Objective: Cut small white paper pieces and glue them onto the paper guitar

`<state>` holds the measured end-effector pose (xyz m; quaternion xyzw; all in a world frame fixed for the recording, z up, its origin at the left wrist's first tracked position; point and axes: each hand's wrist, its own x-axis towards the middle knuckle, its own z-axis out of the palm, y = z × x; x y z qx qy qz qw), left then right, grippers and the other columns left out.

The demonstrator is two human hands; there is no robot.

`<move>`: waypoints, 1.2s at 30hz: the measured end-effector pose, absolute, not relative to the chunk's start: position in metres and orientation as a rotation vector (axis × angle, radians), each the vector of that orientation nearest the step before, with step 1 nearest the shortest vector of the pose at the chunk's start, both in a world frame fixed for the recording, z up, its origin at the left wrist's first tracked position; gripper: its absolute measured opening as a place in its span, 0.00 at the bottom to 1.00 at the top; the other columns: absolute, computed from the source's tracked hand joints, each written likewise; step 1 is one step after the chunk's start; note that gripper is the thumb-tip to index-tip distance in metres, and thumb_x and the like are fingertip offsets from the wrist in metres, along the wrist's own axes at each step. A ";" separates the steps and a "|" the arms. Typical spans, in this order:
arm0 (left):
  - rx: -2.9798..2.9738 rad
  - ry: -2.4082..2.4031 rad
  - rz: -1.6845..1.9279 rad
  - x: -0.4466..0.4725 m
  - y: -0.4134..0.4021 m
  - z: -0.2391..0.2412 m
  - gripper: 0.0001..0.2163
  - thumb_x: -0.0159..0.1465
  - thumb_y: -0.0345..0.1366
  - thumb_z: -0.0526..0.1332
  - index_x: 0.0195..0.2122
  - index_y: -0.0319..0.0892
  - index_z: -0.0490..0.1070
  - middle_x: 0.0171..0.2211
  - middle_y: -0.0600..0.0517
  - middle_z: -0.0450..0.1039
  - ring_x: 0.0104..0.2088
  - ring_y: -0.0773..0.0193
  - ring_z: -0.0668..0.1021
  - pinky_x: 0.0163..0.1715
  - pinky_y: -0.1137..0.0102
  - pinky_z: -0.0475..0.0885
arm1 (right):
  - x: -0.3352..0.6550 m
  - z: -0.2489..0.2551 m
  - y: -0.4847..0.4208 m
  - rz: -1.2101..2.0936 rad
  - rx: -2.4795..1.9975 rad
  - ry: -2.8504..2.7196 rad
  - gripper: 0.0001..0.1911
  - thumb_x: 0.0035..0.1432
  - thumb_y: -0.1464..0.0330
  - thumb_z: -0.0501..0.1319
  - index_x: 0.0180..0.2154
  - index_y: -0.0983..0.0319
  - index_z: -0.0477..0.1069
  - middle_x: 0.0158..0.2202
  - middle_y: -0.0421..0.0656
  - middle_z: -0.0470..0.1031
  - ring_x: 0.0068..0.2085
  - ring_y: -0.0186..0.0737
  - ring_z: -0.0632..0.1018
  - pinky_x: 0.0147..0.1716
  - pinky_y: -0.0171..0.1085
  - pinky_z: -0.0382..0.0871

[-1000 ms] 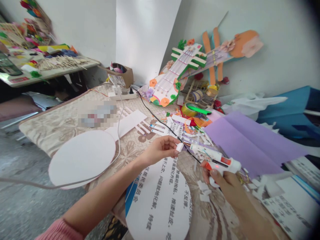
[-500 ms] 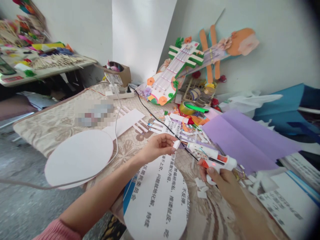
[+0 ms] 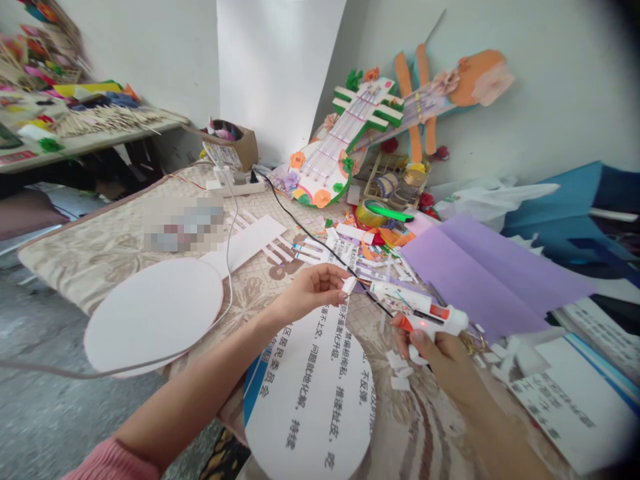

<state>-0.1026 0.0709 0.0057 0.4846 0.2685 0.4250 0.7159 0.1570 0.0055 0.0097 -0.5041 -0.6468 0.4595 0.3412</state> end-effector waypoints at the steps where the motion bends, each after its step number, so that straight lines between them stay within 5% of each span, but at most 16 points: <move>1: 1.075 0.594 0.939 -0.103 0.071 0.006 0.16 0.54 0.30 0.71 0.42 0.37 0.71 0.31 0.53 0.72 0.30 0.71 0.76 0.32 0.74 0.71 | 0.157 0.010 0.006 1.188 -1.312 -1.679 0.25 0.61 0.48 0.54 0.39 0.63 0.73 0.21 0.41 0.68 0.21 0.36 0.64 0.21 0.35 0.59; 36: 1.148 0.646 0.923 -0.104 0.072 0.004 0.16 0.57 0.33 0.69 0.44 0.36 0.70 0.31 0.52 0.73 0.30 0.71 0.76 0.32 0.73 0.71 | 0.151 0.021 0.004 1.111 -1.239 -1.814 0.23 0.64 0.53 0.52 0.25 0.61 0.65 0.21 0.39 0.64 0.23 0.35 0.64 0.23 0.35 0.56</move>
